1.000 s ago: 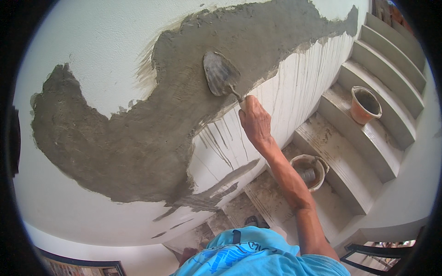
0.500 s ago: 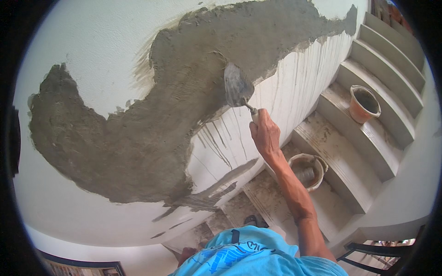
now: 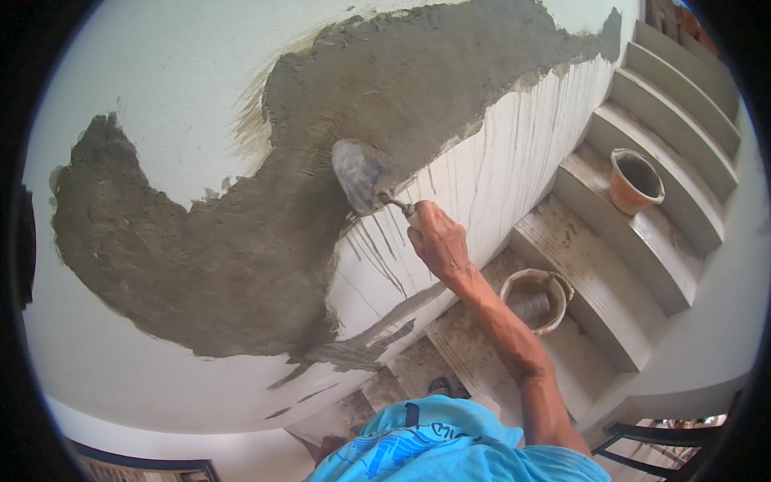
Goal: The person applies plaster to a curved wall using a trowel and a brush. They repeatedly scoop plaster from a bucket and spread it across the surface, smoothing the material with the trowel.
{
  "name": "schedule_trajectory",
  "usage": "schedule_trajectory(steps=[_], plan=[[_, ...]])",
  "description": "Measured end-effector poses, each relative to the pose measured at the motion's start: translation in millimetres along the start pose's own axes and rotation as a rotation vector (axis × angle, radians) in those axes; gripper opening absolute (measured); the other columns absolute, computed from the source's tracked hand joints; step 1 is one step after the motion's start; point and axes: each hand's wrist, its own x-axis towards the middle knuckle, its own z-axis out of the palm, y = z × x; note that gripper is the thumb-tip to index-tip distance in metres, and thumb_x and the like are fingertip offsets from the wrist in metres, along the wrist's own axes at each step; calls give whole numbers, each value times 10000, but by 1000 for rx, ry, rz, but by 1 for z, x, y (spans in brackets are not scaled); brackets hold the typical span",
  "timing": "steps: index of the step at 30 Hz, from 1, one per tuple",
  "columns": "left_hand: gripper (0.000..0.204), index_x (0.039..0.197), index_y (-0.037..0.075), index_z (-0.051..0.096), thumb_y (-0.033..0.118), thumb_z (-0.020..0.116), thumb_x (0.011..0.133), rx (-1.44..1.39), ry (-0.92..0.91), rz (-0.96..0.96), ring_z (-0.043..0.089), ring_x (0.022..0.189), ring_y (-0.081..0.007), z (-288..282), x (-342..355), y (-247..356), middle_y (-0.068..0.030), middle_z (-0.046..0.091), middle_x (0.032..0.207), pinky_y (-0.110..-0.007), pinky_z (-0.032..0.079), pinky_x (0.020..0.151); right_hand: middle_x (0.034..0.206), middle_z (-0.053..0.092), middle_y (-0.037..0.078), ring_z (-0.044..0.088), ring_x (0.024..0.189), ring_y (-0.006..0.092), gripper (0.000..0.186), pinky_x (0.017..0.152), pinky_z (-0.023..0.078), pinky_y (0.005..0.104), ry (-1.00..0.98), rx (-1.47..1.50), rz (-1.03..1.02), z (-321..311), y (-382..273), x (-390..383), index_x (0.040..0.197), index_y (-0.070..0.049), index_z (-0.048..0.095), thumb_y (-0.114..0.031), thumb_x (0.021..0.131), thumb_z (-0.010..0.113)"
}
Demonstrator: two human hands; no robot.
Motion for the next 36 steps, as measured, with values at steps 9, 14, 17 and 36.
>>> schedule_trajectory(steps=[9,14,17,36], plan=[[245,799,-52,638,174,652,891,-266,85,-577,613,548,-259,10,13,-13,-152,614,688,-441,597,476,868,613,193,644,738,386,259,627,509,462,172,-40,97,-16,13,56,1015,-16,475,-44,826,650],[225,832,-52,646,167,655,885,291,-120,17,608,531,-258,-4,6,0,-145,610,689,-432,598,479,833,598,170,643,732,349,271,626,506,439,-39,-69,-54,-15,-7,31,1030,-41,493,-49,822,667],[223,850,-55,652,165,654,886,317,-116,100,603,519,-255,-4,6,-4,-136,610,689,-431,599,481,806,604,169,639,690,342,262,604,502,429,-51,-6,-83,-19,-14,27,1025,-38,494,-51,824,661],[218,791,-38,650,161,674,878,701,-246,185,597,503,-247,-5,9,23,-134,599,657,-426,586,459,791,611,204,645,690,381,264,603,501,448,33,54,39,-2,13,-16,1054,-26,521,-43,826,654]])
